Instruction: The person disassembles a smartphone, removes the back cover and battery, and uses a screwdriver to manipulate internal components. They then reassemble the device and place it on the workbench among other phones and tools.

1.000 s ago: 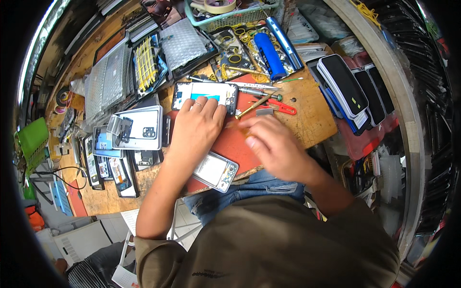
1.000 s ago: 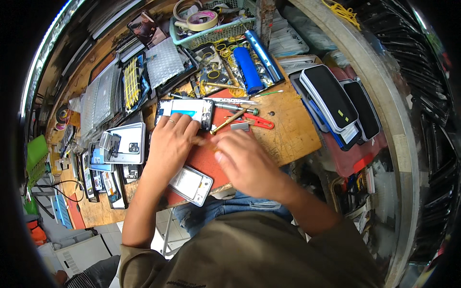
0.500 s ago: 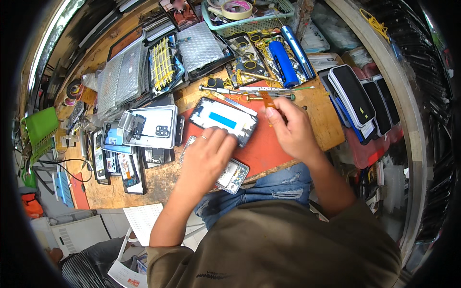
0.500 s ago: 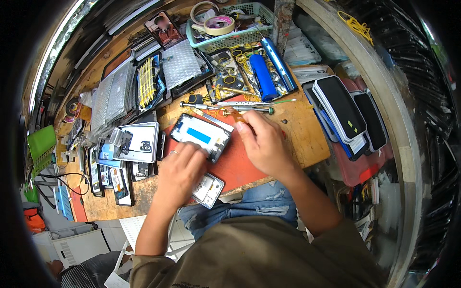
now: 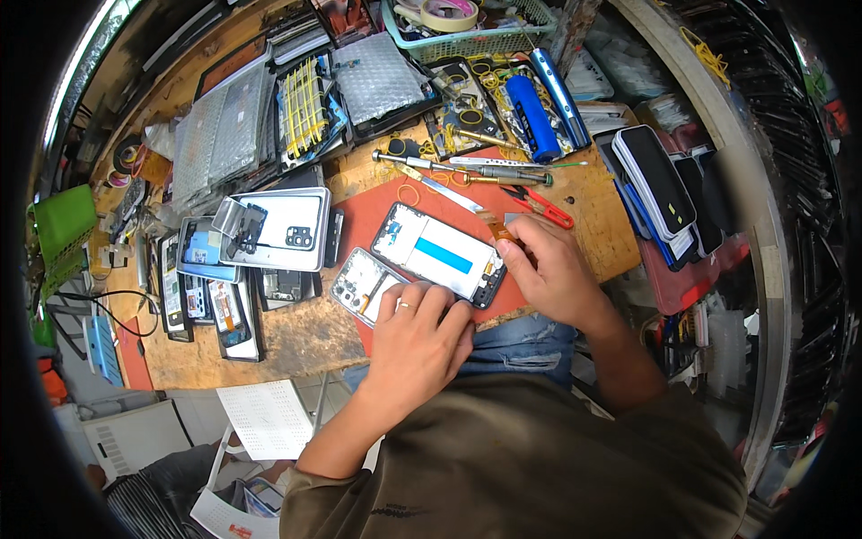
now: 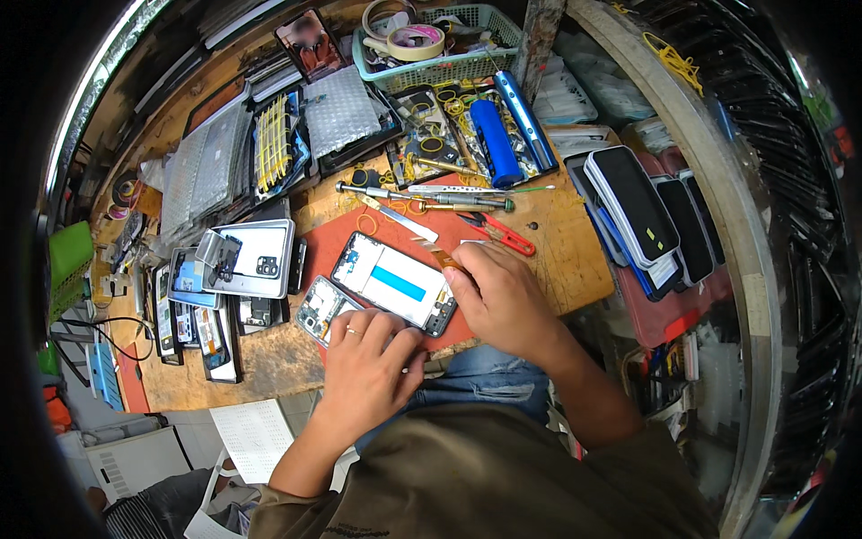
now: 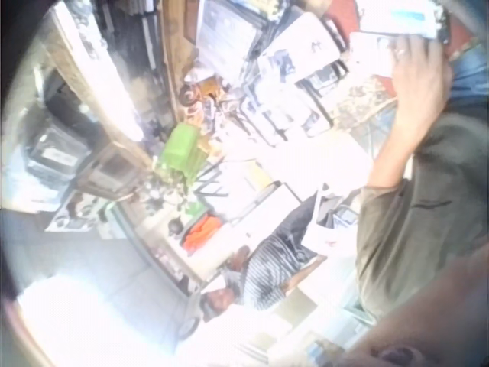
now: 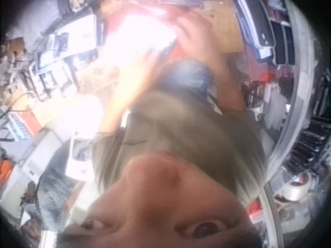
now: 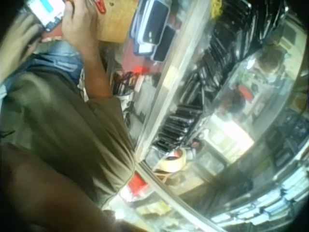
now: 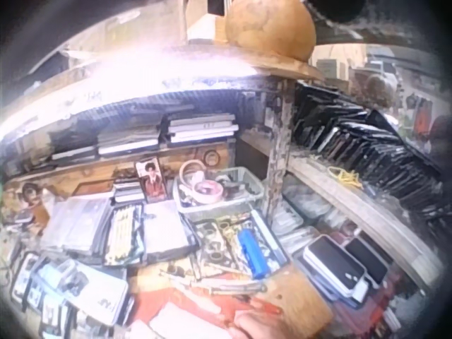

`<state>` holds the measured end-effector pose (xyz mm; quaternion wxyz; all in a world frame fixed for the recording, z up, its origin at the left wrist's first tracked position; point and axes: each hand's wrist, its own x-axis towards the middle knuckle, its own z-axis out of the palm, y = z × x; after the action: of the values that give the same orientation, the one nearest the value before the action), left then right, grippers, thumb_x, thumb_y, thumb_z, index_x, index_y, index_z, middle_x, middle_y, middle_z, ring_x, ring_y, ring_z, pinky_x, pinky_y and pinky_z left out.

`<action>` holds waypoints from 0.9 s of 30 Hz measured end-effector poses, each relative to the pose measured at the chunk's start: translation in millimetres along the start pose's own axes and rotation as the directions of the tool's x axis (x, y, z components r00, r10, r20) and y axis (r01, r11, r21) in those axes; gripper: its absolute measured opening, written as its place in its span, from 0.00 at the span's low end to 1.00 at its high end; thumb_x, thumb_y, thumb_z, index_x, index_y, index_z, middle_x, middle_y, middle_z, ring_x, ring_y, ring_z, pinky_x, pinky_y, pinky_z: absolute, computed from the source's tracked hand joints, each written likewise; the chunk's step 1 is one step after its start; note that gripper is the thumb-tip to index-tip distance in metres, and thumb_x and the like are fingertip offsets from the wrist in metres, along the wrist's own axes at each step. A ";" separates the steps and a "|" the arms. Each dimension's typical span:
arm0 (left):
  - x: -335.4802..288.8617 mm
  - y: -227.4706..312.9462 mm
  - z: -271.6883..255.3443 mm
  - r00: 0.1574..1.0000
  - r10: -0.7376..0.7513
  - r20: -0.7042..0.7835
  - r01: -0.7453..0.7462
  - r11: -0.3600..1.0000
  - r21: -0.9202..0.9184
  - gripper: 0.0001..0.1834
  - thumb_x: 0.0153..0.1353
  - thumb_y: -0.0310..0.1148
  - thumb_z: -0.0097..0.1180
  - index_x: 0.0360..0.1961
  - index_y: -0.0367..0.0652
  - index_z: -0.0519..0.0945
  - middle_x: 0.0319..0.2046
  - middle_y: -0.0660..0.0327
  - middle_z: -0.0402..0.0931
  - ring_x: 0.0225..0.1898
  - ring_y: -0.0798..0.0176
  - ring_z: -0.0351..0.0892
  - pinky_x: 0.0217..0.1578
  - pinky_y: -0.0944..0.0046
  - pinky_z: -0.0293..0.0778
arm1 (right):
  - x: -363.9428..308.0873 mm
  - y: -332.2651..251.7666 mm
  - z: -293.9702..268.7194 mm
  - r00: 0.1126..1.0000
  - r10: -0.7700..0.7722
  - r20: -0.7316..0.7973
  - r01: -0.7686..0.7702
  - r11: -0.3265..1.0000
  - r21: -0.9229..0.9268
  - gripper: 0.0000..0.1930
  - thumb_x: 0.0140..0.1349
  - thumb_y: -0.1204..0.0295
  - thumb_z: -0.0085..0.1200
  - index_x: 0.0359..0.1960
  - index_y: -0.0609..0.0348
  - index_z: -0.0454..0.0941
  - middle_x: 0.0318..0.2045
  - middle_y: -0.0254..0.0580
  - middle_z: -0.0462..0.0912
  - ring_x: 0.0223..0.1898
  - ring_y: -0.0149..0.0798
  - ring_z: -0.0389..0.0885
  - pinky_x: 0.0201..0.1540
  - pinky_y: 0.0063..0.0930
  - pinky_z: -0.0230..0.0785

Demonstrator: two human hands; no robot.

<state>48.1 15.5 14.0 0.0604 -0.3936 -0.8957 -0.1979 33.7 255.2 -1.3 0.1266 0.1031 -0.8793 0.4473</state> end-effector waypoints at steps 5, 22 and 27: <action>-16.2 -10.0 -12.2 0.999 -0.034 -0.009 0.034 0.999 0.024 0.12 0.54 0.32 0.71 0.39 0.47 0.83 0.41 0.60 0.77 0.50 0.49 0.77 0.58 0.44 0.69 | -9.7 -11.5 3.2 1.000 -0.008 0.030 0.007 0.999 0.039 0.05 0.76 0.75 0.59 0.42 0.64 0.79 0.31 0.49 0.79 0.34 0.50 0.82 0.40 0.44 0.72; 24.9 9.2 -2.5 0.960 -0.278 -0.026 0.274 0.957 -0.096 0.06 0.61 0.28 0.72 0.39 0.43 0.88 0.35 0.58 0.81 0.46 0.49 0.77 0.56 0.51 0.65 | -28.1 21.2 4.6 0.951 0.281 -0.130 -0.211 0.894 0.395 0.05 0.73 0.78 0.64 0.47 0.63 0.83 0.27 0.35 0.83 0.26 0.25 0.79 0.29 0.26 0.71; 40.7 11.8 -7.5 0.968 -0.242 0.059 0.244 0.970 -0.015 0.09 0.58 0.32 0.75 0.36 0.43 0.87 0.33 0.59 0.81 0.44 0.49 0.78 0.55 0.47 0.67 | -29.2 18.1 0.2 0.971 0.192 -0.140 -0.143 0.942 0.303 0.06 0.73 0.78 0.65 0.47 0.64 0.83 0.28 0.37 0.84 0.25 0.28 0.80 0.29 0.28 0.71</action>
<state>28.6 47.4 35.3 0.0060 -0.2870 -0.9363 -0.2023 56.0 267.5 -24.3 0.1447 0.0073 -0.7960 0.5877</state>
